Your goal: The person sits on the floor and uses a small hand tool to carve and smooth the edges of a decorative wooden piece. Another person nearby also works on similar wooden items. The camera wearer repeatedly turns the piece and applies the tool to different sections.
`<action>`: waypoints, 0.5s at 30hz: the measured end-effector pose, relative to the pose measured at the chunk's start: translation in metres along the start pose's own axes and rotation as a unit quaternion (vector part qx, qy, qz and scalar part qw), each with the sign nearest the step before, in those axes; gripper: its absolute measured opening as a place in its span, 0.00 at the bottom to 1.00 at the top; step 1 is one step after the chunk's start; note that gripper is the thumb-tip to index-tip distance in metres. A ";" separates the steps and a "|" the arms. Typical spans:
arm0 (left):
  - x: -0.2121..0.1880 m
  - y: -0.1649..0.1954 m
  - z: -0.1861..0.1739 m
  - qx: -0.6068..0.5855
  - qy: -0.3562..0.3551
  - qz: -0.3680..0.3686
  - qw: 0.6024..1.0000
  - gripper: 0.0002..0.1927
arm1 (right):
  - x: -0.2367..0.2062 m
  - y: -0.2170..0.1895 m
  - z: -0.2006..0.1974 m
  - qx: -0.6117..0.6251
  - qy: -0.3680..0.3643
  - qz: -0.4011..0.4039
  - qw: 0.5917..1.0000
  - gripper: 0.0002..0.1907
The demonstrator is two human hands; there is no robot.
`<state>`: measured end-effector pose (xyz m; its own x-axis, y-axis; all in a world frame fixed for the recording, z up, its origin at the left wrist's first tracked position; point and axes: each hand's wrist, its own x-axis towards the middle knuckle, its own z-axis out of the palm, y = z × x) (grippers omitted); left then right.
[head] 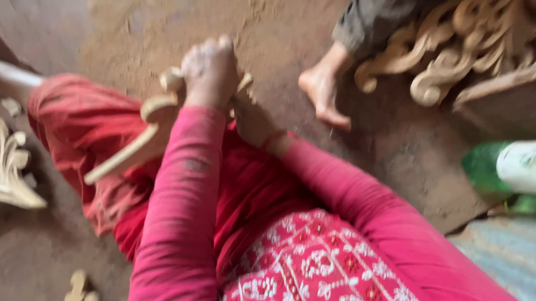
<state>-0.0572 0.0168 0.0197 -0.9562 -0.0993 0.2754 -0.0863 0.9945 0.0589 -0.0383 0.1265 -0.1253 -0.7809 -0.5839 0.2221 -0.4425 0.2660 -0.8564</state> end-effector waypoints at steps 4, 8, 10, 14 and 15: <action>0.000 -0.002 -0.001 -0.029 -0.048 -0.015 0.998 0.10 | 0.003 0.000 0.007 -0.145 -0.123 0.064 0.980 0.13; 0.002 -0.005 0.002 -0.028 -0.081 -0.031 0.996 0.11 | -0.012 -0.011 -0.005 0.028 0.016 -0.013 0.999 0.18; 0.003 -0.006 0.002 -0.020 -0.088 -0.031 0.995 0.10 | -0.022 -0.021 -0.017 0.072 0.058 0.001 0.996 0.18; 0.006 -0.007 0.003 -0.009 -0.112 -0.038 0.993 0.09 | -0.027 -0.038 -0.035 0.079 0.071 0.073 0.992 0.14; 0.006 -0.008 0.003 -0.005 -0.120 -0.040 0.992 0.08 | -0.025 -0.040 -0.037 0.071 0.058 0.078 0.993 0.13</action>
<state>-0.0632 0.0086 0.0184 -0.9855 -0.1662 0.0328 -0.1631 0.9833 0.0809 -0.0177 0.1587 -0.0798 -0.8846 -0.4488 0.1266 -0.2518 0.2313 -0.9397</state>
